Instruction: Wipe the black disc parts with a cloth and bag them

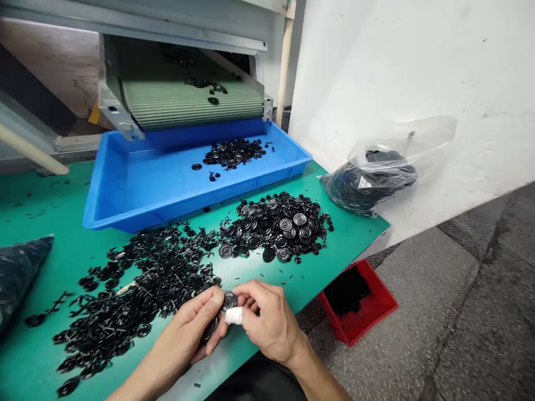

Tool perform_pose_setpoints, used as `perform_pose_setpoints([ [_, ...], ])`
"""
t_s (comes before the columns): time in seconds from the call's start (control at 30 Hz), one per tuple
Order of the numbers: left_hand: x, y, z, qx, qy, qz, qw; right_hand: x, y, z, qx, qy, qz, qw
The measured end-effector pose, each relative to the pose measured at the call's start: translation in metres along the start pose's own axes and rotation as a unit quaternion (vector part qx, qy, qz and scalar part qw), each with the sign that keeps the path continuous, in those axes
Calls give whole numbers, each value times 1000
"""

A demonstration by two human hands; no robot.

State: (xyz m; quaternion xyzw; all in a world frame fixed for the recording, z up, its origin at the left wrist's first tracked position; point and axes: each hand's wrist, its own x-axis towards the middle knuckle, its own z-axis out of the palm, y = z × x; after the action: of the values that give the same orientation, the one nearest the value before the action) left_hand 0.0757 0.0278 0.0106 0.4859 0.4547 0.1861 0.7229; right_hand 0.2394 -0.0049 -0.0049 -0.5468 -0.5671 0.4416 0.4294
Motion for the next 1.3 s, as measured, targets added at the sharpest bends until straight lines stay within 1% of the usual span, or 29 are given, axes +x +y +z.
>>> perform_pose_setpoints([
  [0.1, -1, -2, 2, 52, 19, 37, 998, -2, -8, -3, -56, -33, -11, 998],
  [0.2, -2, -3, 5, 71, 24, 65, 995, -3, -12, -3, -108, -52, -76, 990],
  [0.27, -2, -3, 6, 67, 26, 68, 995, -2, -10, -1, -113, -44, -109, 987],
  [0.3, -2, -2, 6, 62, 27, 67, 995, -1, -8, 0, -110, -33, -113, 987],
  [0.37, -1, -2, 6, 43, 23, 66, 997, 2, -6, 1, -105, -21, -98, 989],
  [0.43, -2, -4, 6, 12, 19, 64, 998, 7, -7, -1, -110, -37, -76, 990],
  [0.5, -3, -7, 6, -24, 17, 65, 997, 16, -13, -7, -162, -55, -69, 983],
  [0.57, -4, -10, 6, -61, 12, 74, 995, 31, -23, -11, -267, -42, -88, 959],
  [0.63, -5, -12, 6, -105, -2, 87, 991, 49, -33, -11, -382, -28, -113, 917],
  [0.7, -4, -11, 5, -156, -17, 92, 983, 68, -39, -6, -472, -49, -119, 872],
  [0.77, -3, -7, 3, -202, -25, 87, 975, 83, -42, 2, -536, -76, -103, 834],
  [0.8, -2, -5, 2, -222, -26, 84, 971, 89, -42, 5, -556, -86, -97, 821],
  [0.83, -1, -3, 0, -242, -26, 82, 966, 93, -41, 7, -565, -92, -95, 815],
  [0.87, -1, -2, -1, -257, -27, 79, 963, 96, -39, 8, -563, -92, -97, 815],
  [0.93, 0, -1, -4, -273, -30, 74, 959, 97, -35, 6, -532, -78, -113, 836],
  [1.0, 1, -4, -5, -264, -31, 69, 962, 94, -32, 0, -470, -53, -139, 870],
  [1.07, 2, -8, -3, -243, -17, 67, 967, 88, -31, -6, -389, -27, -155, 908],
  [1.13, 3, -11, -1, -225, 14, 74, 971, 79, -30, -10, -295, -6, -141, 945],
  [1.2, 4, -10, 1, -213, 39, 80, 973, 68, -29, -9, -201, 2, -108, 974],
  [1.27, 5, -7, 2, -206, 46, 74, 975, 56, -29, -4, -136, -6, -82, 987],
  [1.3, 5, -6, 2, -204, 48, 66, 976, 50, -28, -1, -121, -19, -75, 990],
])
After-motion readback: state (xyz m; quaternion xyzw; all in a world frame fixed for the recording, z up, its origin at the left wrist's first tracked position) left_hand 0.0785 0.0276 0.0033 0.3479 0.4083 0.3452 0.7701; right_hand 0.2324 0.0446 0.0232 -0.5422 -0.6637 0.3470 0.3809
